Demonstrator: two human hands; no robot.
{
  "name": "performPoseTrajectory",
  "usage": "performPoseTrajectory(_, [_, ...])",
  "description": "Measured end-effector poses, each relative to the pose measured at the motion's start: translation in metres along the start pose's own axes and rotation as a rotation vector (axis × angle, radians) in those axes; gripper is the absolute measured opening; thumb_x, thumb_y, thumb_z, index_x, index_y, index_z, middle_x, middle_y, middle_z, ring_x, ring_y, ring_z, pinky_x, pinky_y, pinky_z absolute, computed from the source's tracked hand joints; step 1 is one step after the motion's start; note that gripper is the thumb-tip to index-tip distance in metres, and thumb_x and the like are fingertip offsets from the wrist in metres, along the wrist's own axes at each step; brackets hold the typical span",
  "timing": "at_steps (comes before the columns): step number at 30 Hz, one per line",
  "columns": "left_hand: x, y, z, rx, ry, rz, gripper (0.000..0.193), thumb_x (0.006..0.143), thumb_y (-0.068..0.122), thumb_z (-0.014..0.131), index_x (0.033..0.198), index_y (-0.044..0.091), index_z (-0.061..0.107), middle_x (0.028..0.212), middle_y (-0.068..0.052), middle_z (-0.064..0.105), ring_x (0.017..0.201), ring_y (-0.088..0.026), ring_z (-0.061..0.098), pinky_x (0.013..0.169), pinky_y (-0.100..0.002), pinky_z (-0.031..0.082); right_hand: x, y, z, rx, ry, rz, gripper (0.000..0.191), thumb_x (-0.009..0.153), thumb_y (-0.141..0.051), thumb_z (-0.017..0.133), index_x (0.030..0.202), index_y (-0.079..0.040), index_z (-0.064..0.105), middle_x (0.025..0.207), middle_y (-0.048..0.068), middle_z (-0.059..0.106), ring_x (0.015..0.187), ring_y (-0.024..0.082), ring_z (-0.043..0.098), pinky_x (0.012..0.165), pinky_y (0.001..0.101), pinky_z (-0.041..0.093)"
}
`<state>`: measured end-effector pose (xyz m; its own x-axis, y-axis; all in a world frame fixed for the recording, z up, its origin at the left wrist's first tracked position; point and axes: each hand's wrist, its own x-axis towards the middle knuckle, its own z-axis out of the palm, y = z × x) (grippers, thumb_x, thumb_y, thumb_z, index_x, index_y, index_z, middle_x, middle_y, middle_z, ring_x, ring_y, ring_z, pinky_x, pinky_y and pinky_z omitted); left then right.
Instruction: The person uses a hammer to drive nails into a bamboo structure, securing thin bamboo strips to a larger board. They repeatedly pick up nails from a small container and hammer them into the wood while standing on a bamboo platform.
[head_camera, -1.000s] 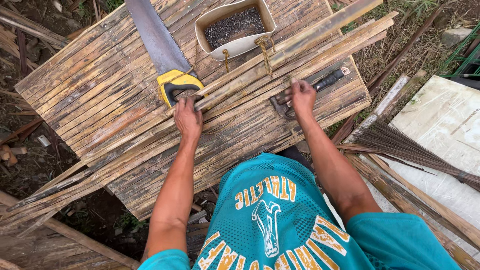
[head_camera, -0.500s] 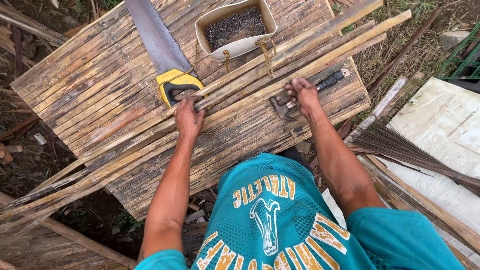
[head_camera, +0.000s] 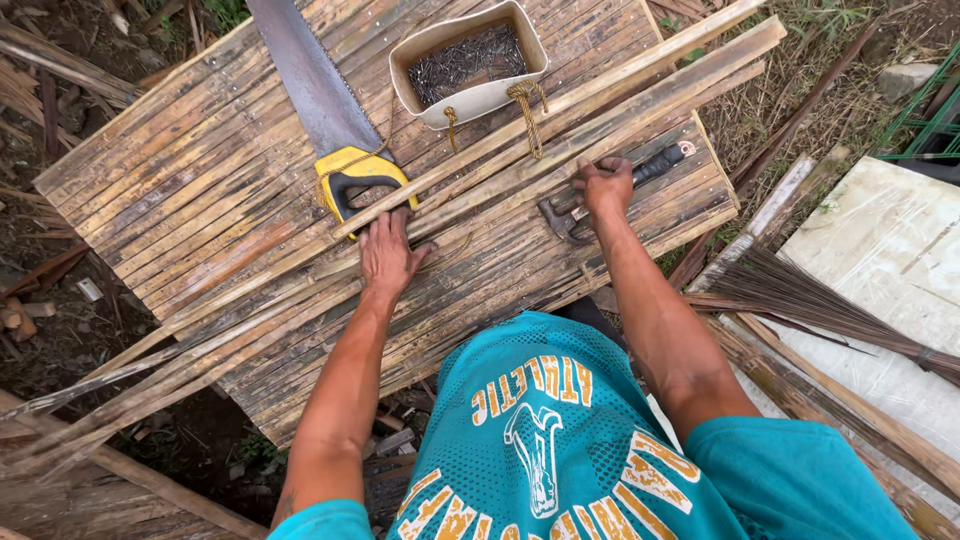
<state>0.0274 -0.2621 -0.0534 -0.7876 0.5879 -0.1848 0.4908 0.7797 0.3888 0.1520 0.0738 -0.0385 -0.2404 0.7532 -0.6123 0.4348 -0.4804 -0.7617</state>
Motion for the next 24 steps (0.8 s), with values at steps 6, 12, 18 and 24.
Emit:
performPoseTrajectory(6, [0.000, -0.007, -0.004, -0.104, 0.001, -0.015, 0.065, 0.078, 0.016, 0.081, 0.136, 0.010, 0.052, 0.121, -0.013, 0.061, 0.111, -0.036, 0.061, 0.083, -0.050, 0.044, 0.015, 0.003, 0.011, -0.601, 0.241, -0.421, 0.077, 0.075, -0.023, 0.104, 0.117, 0.004, 0.047, 0.104, 0.026, 0.068, 0.088, 0.034, 0.066, 0.073, 0.0421, 0.052])
performPoseTrajectory(12, [0.012, -0.021, -0.005, -0.174, 0.037, -0.029, 0.054, 0.081, 0.013, 0.078, 0.131, 0.013, 0.058, 0.114, -0.013, 0.062, 0.101, -0.036, 0.064, 0.082, -0.047, 0.048, 0.018, -0.006, 0.013, 0.181, 0.069, 0.148, 0.049, 0.079, 0.002, 0.069, 0.126, 0.006, 0.057, 0.105, 0.016, 0.067, 0.087, 0.030, 0.070, 0.068, 0.0466, 0.062])
performPoseTrajectory(18, [0.009, -0.019, -0.011, -0.220, 0.021, -0.079, 0.048, 0.080, 0.017, 0.079, 0.125, 0.013, 0.064, 0.108, -0.012, 0.061, 0.098, -0.034, 0.063, 0.084, -0.047, 0.046, -0.009, -0.006, 0.001, -0.344, 0.357, -0.229, 0.084, 0.075, -0.002, 0.084, 0.143, -0.009, 0.034, 0.096, 0.010, 0.060, 0.090, 0.022, 0.061, 0.079, 0.0387, 0.053])
performPoseTrajectory(24, [0.005, -0.014, -0.011, -0.259, 0.096, -0.034, 0.044, 0.080, 0.029, 0.083, 0.118, 0.011, 0.068, 0.109, -0.011, 0.062, 0.104, -0.032, 0.061, 0.086, -0.046, 0.043, -0.017, 0.005, -0.005, -0.911, -0.045, -0.593, 0.035, 0.098, -0.011, 0.066, 0.131, -0.023, 0.069, 0.104, 0.013, 0.056, 0.097, 0.027, 0.057, 0.085, 0.0466, 0.053])
